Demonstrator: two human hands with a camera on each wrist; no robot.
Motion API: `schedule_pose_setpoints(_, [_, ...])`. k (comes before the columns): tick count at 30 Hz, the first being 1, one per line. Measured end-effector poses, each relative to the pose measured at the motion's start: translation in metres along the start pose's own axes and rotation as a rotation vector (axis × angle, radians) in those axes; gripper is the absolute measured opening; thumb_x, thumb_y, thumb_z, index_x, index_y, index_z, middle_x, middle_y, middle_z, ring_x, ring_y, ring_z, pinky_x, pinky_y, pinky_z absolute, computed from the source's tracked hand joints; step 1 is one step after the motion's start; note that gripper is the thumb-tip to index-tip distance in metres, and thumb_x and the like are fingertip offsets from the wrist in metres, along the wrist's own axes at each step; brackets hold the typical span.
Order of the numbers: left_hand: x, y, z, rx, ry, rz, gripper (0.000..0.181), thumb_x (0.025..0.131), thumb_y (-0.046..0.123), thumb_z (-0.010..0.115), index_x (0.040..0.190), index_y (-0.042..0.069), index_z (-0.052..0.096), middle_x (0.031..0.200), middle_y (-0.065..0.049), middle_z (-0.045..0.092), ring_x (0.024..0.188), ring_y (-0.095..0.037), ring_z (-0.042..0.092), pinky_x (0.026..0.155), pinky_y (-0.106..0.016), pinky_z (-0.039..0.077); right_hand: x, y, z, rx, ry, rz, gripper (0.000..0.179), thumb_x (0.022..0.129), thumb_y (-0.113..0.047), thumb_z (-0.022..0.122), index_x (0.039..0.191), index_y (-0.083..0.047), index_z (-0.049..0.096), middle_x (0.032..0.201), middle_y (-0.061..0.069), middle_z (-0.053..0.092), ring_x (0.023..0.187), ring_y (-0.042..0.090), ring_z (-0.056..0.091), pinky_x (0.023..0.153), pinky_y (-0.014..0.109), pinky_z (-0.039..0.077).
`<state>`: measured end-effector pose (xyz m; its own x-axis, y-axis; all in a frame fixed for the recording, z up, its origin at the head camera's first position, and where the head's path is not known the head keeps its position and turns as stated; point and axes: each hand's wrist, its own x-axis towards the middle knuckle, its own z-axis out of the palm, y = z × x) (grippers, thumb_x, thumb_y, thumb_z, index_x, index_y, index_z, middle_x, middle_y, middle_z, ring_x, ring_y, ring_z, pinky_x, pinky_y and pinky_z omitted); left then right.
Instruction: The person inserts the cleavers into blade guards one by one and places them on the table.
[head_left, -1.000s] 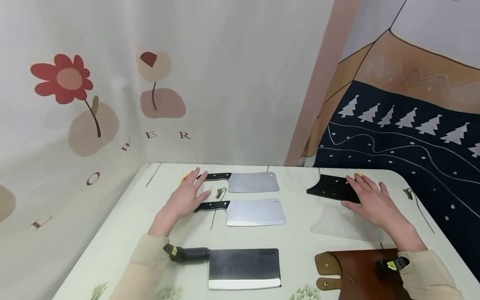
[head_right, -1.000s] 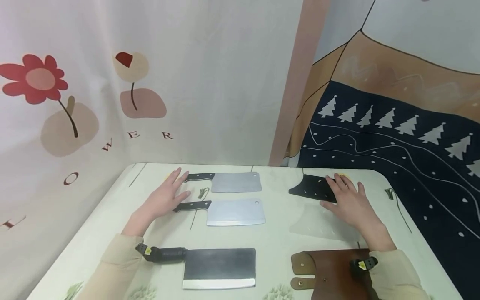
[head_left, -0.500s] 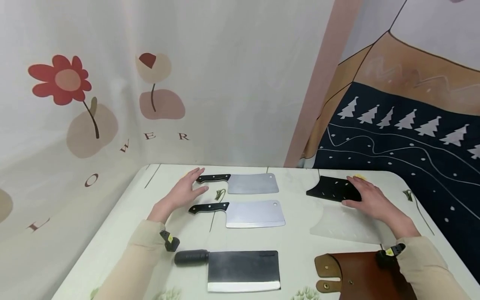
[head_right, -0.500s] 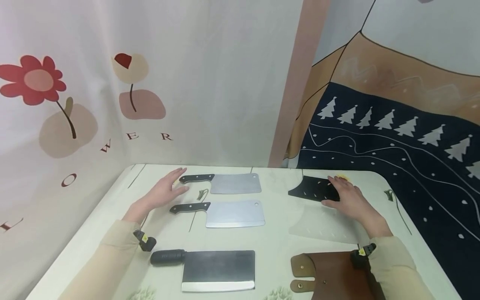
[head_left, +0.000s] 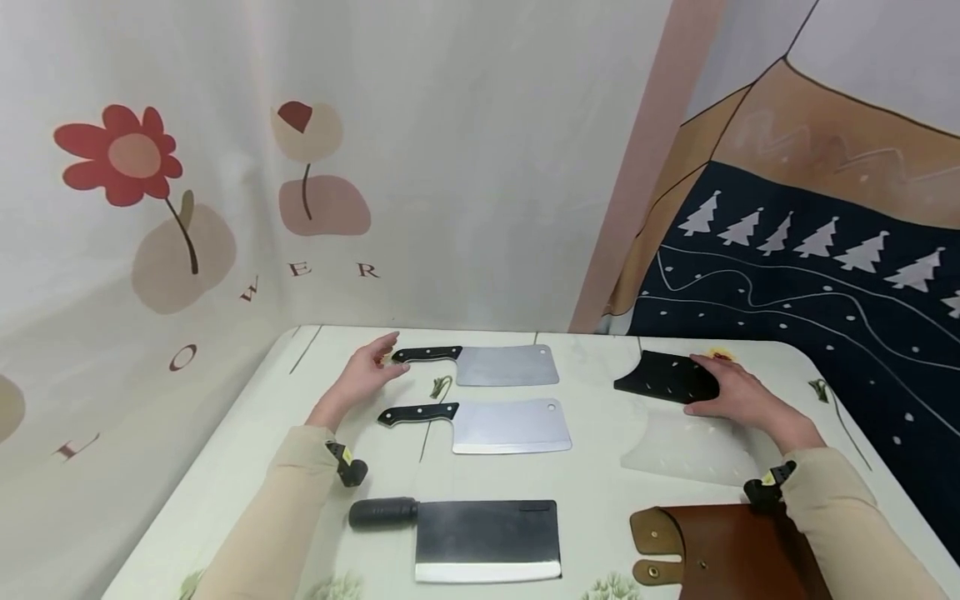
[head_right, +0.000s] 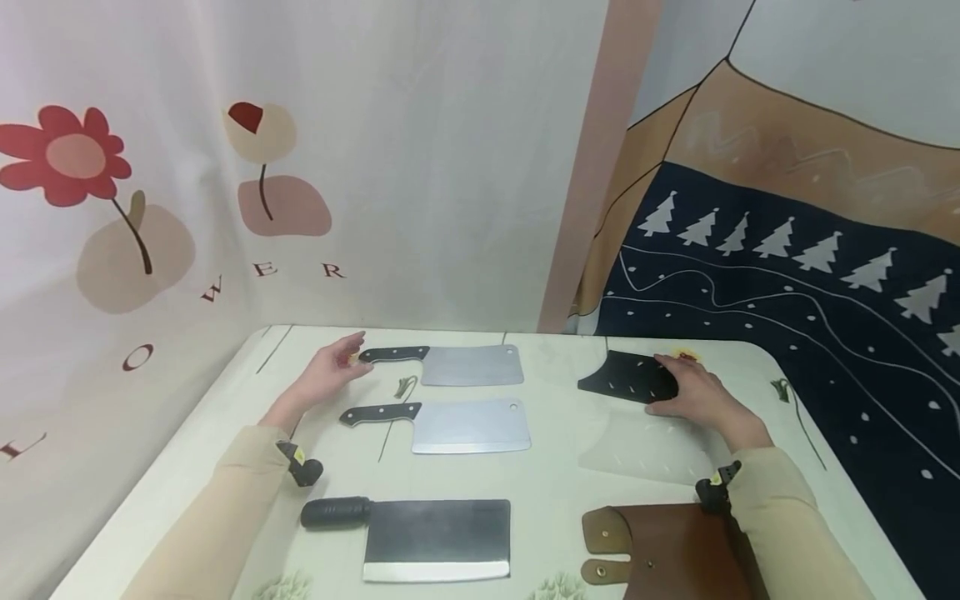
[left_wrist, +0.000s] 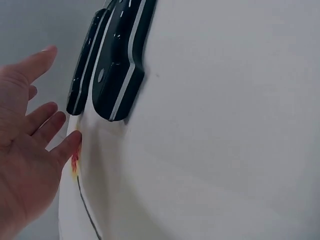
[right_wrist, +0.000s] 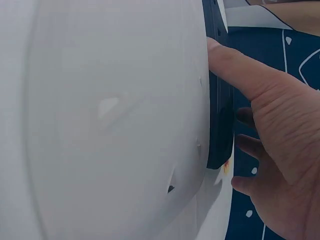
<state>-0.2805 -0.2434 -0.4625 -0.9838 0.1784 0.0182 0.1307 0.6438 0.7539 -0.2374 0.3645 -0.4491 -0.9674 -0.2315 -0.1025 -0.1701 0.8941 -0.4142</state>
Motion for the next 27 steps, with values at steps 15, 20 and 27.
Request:
schedule_pose_setpoints(15, [0.026,0.010,0.013,-0.104,0.007,-0.044,0.068,0.098,0.010,0.069,0.156,0.000,0.037,0.157,-0.025,0.039,0.146,-0.042,0.034,0.116,-0.052,0.032,0.026,0.005,-0.003,0.125,-0.065,-0.028,0.110,0.078,-0.038,0.090,0.153,0.013,0.029,0.150,0.043,0.031,0.136,0.058,0.031,0.108,0.070,0.030])
schedule_pose_setpoints(20, [0.031,0.016,0.019,-0.129,0.046,-0.096,0.064,0.098,0.008,0.068,0.155,0.000,0.041,0.152,-0.022,0.046,0.145,-0.038,0.037,0.117,-0.047,0.032,0.036,0.005,-0.005,0.166,-0.083,-0.013,0.112,0.076,-0.037,0.091,0.156,0.010,0.027,0.153,0.042,0.027,0.139,0.058,0.028,0.109,0.069,0.028])
schedule_pose_setpoints(27, [0.034,0.014,0.022,-0.116,0.072,-0.116,0.058,0.096,0.000,0.065,0.151,-0.002,0.046,0.150,-0.024,0.049,0.143,-0.038,0.040,0.118,-0.047,0.030,0.044,0.001,-0.005,0.133,-0.094,-0.031,0.111,0.075,-0.034,0.092,0.155,0.010,0.029,0.151,0.040,0.032,0.135,0.054,0.036,0.108,0.066,0.032])
